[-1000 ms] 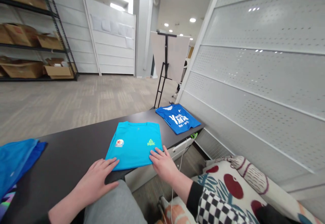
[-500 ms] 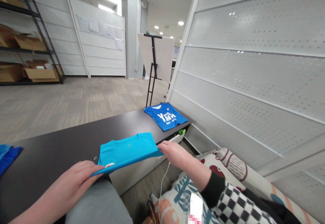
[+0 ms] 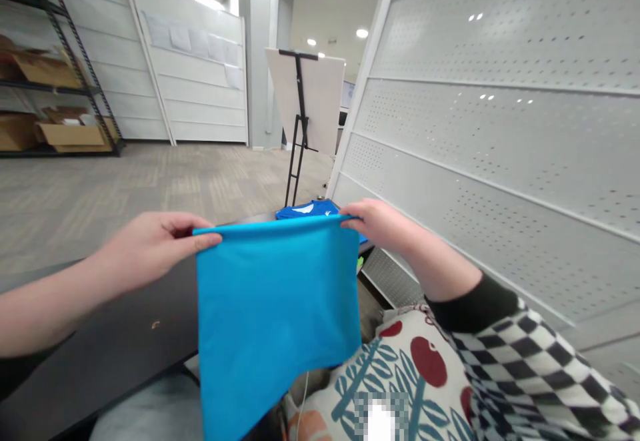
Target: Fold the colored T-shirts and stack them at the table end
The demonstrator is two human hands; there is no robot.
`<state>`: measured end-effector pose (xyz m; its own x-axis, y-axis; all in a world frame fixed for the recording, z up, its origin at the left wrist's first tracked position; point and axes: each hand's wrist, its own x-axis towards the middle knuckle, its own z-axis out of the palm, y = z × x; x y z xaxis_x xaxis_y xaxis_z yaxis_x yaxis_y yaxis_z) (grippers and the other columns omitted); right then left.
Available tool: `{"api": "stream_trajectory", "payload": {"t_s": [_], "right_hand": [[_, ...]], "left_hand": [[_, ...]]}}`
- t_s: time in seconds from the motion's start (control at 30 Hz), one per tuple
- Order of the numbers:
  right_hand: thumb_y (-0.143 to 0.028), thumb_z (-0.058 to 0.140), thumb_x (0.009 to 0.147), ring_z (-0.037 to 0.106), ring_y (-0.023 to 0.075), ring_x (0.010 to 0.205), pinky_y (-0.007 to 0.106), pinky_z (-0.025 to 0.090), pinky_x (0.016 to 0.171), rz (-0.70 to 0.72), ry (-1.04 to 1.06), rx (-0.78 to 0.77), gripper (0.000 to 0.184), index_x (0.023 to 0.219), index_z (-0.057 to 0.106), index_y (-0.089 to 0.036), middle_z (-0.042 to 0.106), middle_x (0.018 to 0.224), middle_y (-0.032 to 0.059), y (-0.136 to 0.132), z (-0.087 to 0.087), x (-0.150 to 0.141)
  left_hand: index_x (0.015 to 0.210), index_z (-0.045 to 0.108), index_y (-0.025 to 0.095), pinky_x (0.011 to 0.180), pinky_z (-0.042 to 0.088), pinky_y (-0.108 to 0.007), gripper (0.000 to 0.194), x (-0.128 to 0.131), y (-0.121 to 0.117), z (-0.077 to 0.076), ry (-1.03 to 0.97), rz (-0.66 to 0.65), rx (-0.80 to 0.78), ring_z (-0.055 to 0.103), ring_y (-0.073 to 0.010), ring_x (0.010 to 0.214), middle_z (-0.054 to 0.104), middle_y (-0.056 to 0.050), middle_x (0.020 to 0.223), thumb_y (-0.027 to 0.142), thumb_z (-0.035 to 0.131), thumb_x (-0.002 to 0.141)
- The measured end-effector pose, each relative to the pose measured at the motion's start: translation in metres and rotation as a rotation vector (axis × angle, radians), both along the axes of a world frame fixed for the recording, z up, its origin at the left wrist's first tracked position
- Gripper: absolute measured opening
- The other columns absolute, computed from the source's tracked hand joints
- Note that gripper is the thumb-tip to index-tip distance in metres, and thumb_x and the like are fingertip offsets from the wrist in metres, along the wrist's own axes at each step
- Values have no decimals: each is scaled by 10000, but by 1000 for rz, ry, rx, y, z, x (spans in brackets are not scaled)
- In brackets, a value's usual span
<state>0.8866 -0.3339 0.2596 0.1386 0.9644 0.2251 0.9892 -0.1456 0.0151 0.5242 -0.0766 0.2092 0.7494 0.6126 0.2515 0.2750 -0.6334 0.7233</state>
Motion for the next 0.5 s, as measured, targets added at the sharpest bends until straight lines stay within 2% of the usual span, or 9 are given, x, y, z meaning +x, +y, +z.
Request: {"api": "stream_trajectory", "payload": {"t_s": [0.1, 0.2, 0.27, 0.3, 0.37, 0.4, 0.43, 0.5], "right_hand": [[-347, 710, 1100, 780, 202, 1041, 286, 564, 940, -69, -68, 43, 322, 1247, 837, -90, 853, 1130, 96, 41, 38, 47], [-473, 436, 1135, 774, 205, 1134, 330, 496, 969, -180, -114, 134, 649, 1267, 773, 66, 821, 1127, 94, 75, 73, 94], [-528, 344, 1084, 757, 247, 1202, 362, 475, 988, -256, -138, 184, 774, 1205, 767, 109, 809, 1133, 100, 92, 86, 126], [-541, 312, 1060, 743, 265, 1233, 368, 470, 999, -291, -144, 198, 818, 1162, 760, 136, 806, 1149, 120, 97, 86, 141], [-528, 237, 1031, 707, 264, 1289, 361, 457, 1033, -374, -126, 203, 876, 1084, 724, 197, 787, 1209, 175, 102, 75, 168], [-505, 220, 1031, 699, 252, 1303, 354, 452, 1052, -419, -106, 197, 868, 1051, 710, 212, 775, 1245, 203, 101, 63, 179], [-470, 246, 1052, 699, 244, 1308, 352, 449, 1072, -459, -82, 185, 818, 1029, 711, 203, 767, 1280, 227, 99, 46, 188], [-350, 374, 1096, 721, 223, 1285, 346, 452, 1102, -510, -44, 149, 621, 1017, 738, 147, 768, 1319, 247, 90, 2, 197]], "left_hand": [[984, 879, 240, 627, 503, -301, 465, 48, 24, 31, -13, 43, 84, 682, -229, 720, 770, -25, 764, 680, 774, 875], [1032, 875, 220, 685, 489, -324, 390, 102, 45, 63, -118, 90, 239, 636, -204, 704, 733, -10, 751, 585, 803, 915], [1043, 877, 225, 744, 497, -342, 337, 141, 57, 73, -181, 52, 329, 640, -206, 747, 750, -13, 793, 539, 794, 952], [1049, 878, 231, 777, 504, -349, 312, 162, 62, 73, -201, 18, 365, 652, -214, 784, 768, -18, 825, 516, 780, 972], [1073, 878, 232, 843, 521, -358, 280, 203, 67, 59, -222, -49, 424, 685, -233, 880, 806, -35, 918, 465, 737, 1009], [1095, 876, 226, 871, 529, -362, 280, 222, 67, 44, -219, -77, 455, 703, -243, 938, 819, -47, 980, 442, 714, 1022], [1119, 873, 221, 895, 536, -365, 287, 240, 63, 24, -204, -102, 485, 718, -252, 997, 825, -64, 1052, 424, 687, 1038], [1100, 871, 225, 905, 553, -375, 288, 265, 46, -26, -106, -142, 534, 739, -275, 1057, 821, -96, 1132, 414, 658, 1054]]}}
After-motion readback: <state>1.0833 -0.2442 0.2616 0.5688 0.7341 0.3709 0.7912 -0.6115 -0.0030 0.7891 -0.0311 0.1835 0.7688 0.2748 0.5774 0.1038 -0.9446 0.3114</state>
